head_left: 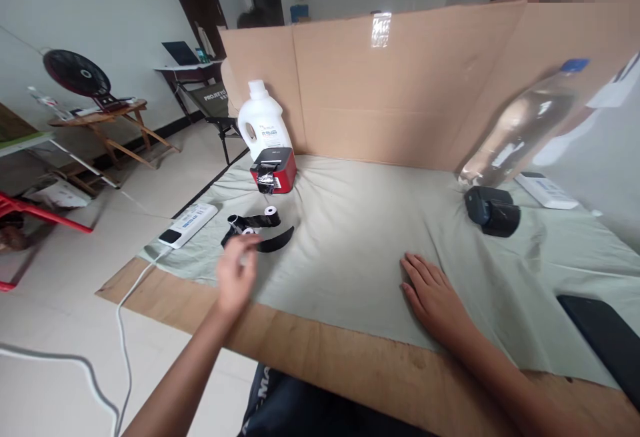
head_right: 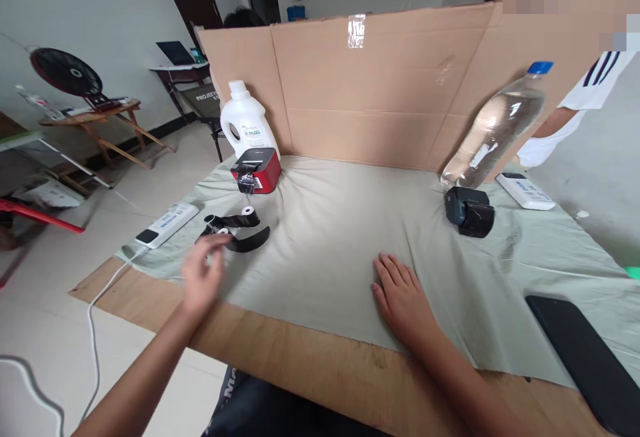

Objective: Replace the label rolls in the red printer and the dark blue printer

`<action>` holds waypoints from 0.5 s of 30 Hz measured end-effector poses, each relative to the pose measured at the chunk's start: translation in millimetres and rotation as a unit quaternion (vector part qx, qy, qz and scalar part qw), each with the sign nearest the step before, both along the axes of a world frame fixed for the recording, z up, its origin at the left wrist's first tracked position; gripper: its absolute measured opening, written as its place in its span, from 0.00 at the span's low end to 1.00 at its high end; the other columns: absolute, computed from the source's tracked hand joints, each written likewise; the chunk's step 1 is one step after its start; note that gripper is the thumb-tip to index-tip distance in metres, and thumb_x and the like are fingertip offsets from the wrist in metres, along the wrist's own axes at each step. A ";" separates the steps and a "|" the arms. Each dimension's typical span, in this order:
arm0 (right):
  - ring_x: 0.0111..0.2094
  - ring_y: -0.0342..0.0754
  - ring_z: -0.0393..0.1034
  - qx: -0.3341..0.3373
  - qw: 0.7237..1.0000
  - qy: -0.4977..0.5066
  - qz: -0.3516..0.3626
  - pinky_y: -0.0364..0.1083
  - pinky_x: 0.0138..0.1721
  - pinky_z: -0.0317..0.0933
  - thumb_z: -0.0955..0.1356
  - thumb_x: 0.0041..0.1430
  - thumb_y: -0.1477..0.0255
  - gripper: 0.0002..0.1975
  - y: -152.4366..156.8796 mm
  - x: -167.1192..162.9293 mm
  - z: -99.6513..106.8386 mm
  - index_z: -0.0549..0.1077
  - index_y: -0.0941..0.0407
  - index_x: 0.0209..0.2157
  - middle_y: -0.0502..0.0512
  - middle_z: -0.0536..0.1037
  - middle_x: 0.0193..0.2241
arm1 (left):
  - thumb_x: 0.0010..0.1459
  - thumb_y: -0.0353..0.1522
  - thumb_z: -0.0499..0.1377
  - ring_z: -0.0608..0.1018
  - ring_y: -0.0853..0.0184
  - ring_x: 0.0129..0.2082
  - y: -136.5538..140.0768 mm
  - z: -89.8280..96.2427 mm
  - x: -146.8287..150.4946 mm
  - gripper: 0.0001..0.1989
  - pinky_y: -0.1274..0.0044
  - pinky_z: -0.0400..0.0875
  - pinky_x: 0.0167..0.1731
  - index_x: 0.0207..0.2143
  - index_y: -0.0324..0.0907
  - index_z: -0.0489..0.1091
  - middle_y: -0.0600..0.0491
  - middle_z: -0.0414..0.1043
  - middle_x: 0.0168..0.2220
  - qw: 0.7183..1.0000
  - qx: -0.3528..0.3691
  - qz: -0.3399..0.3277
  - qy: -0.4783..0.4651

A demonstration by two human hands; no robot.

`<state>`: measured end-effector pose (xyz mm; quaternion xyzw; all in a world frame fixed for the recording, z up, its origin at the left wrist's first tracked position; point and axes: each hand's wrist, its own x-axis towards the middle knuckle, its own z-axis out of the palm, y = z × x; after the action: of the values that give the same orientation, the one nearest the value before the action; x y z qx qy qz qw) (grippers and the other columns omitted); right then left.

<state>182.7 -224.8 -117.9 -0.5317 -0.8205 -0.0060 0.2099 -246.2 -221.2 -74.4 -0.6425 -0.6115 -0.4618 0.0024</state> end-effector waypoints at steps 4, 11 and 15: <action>0.65 0.60 0.59 -0.007 1.000 -0.008 -0.011 0.64 0.62 0.57 0.58 0.69 0.64 0.25 -3.3 -0.1 1.2 0.64 0.51 0.64 0.58 0.65 0.65 | 0.56 0.27 0.49 0.78 0.58 0.49 4.3 -12.7 -69.0 0.17 0.66 0.75 0.49 0.48 0.39 0.66 0.43 0.74 0.49 0.971 -0.032 0.206 -0.117; 0.65 0.58 0.59 -0.042 0.999 0.011 -0.001 0.62 0.63 0.58 0.60 0.68 0.65 0.23 -5.1 -0.9 14.5 0.66 0.53 0.62 0.59 0.66 0.64 | 0.53 0.26 0.48 0.62 0.48 0.67 8.8 -51.1 -94.5 0.23 0.53 0.57 0.65 0.52 0.41 0.63 0.41 0.65 0.63 0.956 -0.233 0.127 0.127; 0.55 0.57 0.70 -0.024 0.994 0.093 -0.050 0.58 0.57 0.64 0.61 0.67 0.64 0.17 5.6 22.2 25.5 0.74 0.54 0.51 0.61 0.76 0.52 | 0.56 0.27 0.46 0.59 0.53 0.69 8.1 -67.1 -108.8 0.24 0.55 0.57 0.65 0.56 0.46 0.59 0.45 0.61 0.66 0.950 -0.244 0.101 0.167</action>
<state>205.0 -219.2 -92.4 -0.5751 -0.7697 0.0533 0.2721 -355.0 -213.1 -141.5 -0.6262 -0.7581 -0.1818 -0.0061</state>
